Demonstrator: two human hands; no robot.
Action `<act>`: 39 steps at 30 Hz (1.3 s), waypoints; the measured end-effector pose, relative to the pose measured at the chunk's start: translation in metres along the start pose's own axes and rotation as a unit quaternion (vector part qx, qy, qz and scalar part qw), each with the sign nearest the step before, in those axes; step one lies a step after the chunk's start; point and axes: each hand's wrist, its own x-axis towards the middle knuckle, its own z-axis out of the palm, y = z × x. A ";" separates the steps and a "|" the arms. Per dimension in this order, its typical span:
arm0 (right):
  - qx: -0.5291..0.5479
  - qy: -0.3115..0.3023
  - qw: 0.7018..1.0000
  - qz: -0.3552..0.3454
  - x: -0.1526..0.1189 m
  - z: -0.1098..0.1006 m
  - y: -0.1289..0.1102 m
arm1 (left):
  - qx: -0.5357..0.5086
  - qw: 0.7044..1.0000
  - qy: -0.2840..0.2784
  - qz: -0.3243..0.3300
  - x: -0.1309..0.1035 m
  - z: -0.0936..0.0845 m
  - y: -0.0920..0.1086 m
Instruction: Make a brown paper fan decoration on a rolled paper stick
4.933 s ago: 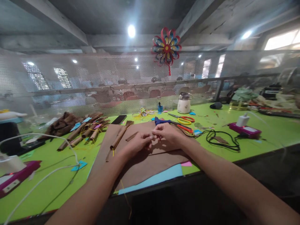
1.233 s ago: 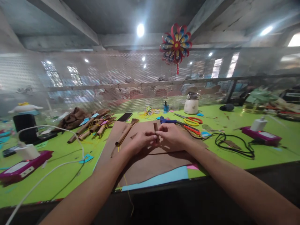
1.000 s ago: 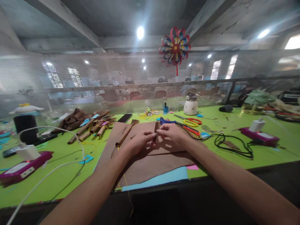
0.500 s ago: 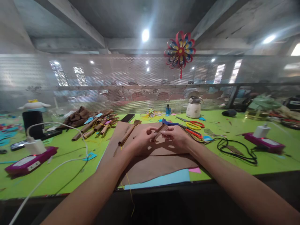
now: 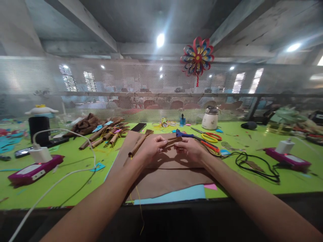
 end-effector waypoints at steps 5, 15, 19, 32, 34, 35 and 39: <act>-0.026 -0.006 1.000 0.010 -0.001 0.001 -0.003 | 0.054 0.998 0.016 0.026 -0.001 0.003 -0.002; -0.154 0.010 0.988 -0.024 -0.003 0.003 -0.003 | 0.066 0.994 0.084 0.037 0.007 0.001 -0.007; -0.141 0.009 0.990 -0.010 -0.003 0.003 -0.003 | 0.055 0.995 0.070 0.040 0.006 -0.002 -0.009; 0.049 -0.024 0.998 0.032 0.000 0.001 -0.004 | 0.087 0.990 0.083 0.067 0.000 0.007 0.003; 0.045 -0.017 0.998 0.032 -0.001 0.003 -0.005 | 0.098 0.990 0.086 0.058 0.002 0.006 0.000; 0.042 -0.014 0.998 0.033 -0.001 0.004 -0.005 | 0.102 0.989 0.088 0.054 0.002 0.005 0.000; -0.006 0.000 1.000 0.025 -0.003 0.006 -0.004 | 0.108 0.989 0.084 0.048 -0.002 0.009 0.003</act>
